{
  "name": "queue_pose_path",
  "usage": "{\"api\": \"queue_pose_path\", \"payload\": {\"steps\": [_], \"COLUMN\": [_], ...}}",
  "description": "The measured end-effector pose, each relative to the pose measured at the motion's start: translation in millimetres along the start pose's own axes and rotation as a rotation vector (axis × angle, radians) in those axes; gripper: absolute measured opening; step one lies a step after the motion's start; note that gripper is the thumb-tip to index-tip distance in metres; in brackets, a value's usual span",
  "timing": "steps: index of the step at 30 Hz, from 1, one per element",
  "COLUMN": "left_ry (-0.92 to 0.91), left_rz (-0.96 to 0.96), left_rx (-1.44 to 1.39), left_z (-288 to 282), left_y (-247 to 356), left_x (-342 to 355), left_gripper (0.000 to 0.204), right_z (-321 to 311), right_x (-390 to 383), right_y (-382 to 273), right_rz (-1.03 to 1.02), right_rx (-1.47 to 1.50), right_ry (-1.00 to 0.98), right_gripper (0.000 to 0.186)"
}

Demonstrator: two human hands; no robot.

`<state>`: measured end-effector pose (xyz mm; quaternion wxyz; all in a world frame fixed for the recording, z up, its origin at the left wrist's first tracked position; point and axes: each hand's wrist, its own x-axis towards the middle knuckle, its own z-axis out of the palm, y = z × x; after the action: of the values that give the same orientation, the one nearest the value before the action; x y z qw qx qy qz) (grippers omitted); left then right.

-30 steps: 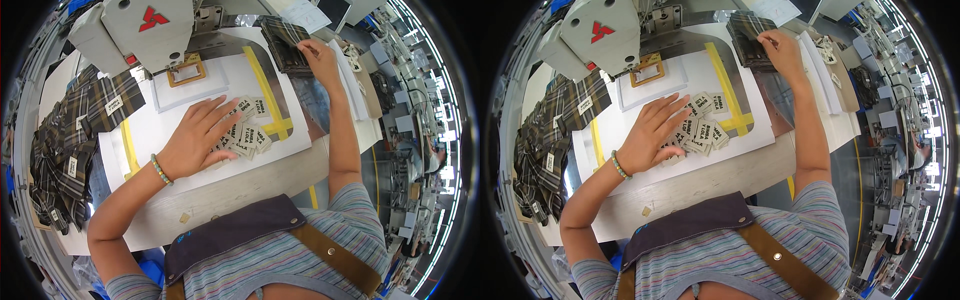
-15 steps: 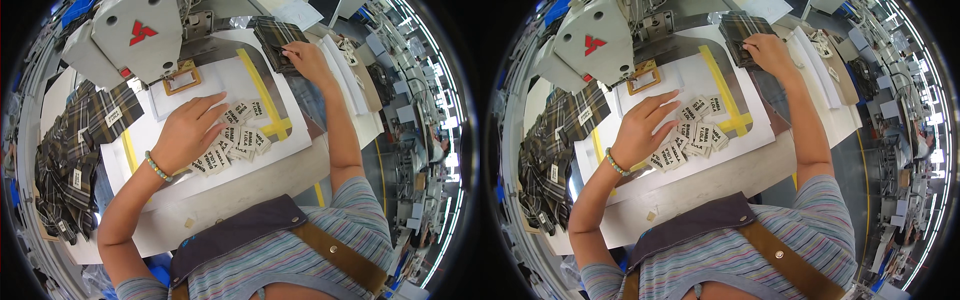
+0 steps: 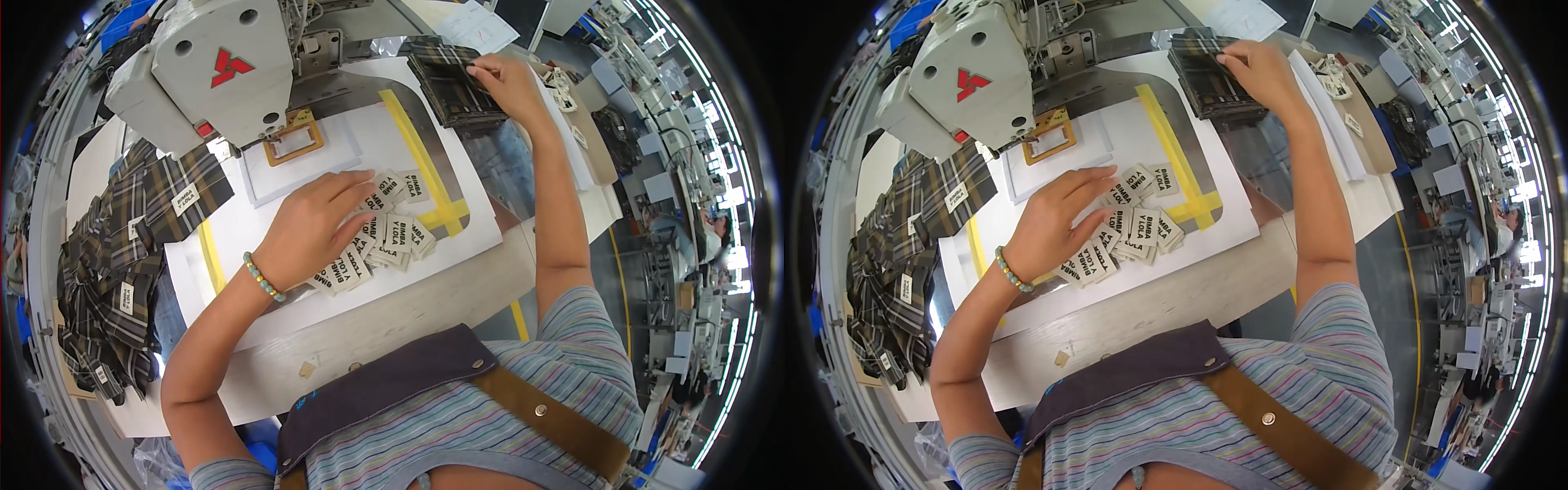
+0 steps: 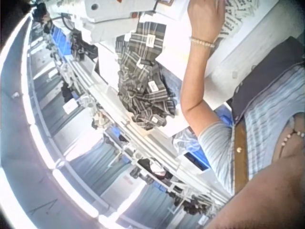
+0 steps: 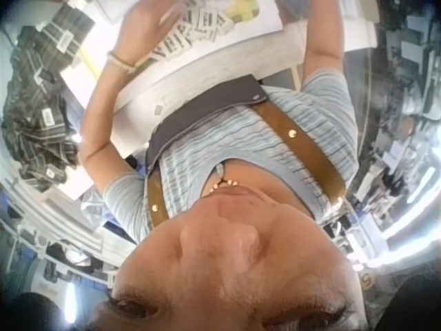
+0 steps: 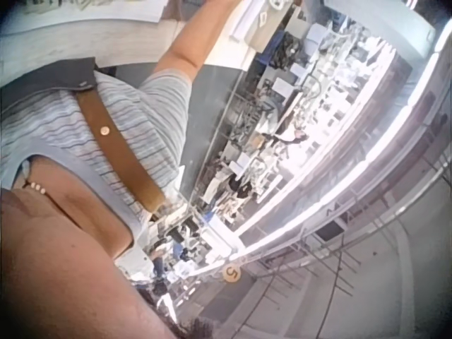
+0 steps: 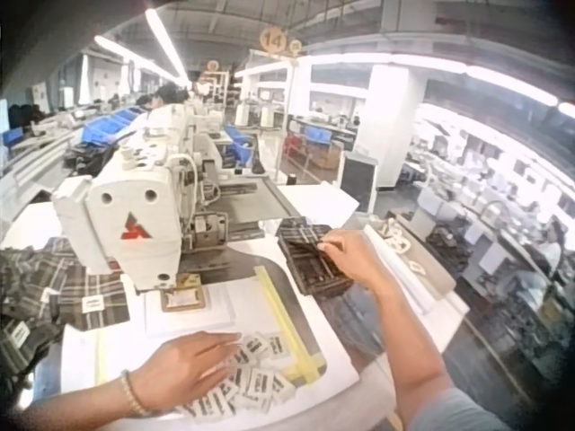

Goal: The person repeatedly picks up plaid fabric pieces and small white labels, aligns them under a sewing machine, and sews the labels onto the fabric. The finished pieces are placed into a growing stack on the left side of the table.

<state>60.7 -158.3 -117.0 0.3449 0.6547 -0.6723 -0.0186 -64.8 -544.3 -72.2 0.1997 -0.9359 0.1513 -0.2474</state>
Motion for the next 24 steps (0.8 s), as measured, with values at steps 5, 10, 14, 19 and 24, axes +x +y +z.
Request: {"api": "queue_pose_path", "payload": {"steps": [5,10,14,19,24], "left_ry": [0.150,0.227,0.214,0.269,0.232], "left_rz": [0.016,-0.021,-0.094,-0.074,0.057], "left_rx": [0.069,0.111,0.152,0.216,0.391], "left_z": [6,25,33,35,32], "left_y": [-1,-22,-46,-50,-57], "left_x": [25,41,36,23,12], "left_gripper": [0.052,0.050,0.033,0.012,0.010], "right_z": [42,79,91,84,81], "right_x": [-11,-45,-68,-86,-88], "right_y": [-65,-116,-128,-101,-97], "right_rz": [-0.458,-0.539,-0.571,-0.508,-0.533], "right_rx": [-0.148,-0.206,-0.166,-0.273,-0.275], "right_ry": [0.130,-0.002,0.003,-0.003,0.003], "right_gripper": [0.016,0.012,0.010,0.008,0.006]}}
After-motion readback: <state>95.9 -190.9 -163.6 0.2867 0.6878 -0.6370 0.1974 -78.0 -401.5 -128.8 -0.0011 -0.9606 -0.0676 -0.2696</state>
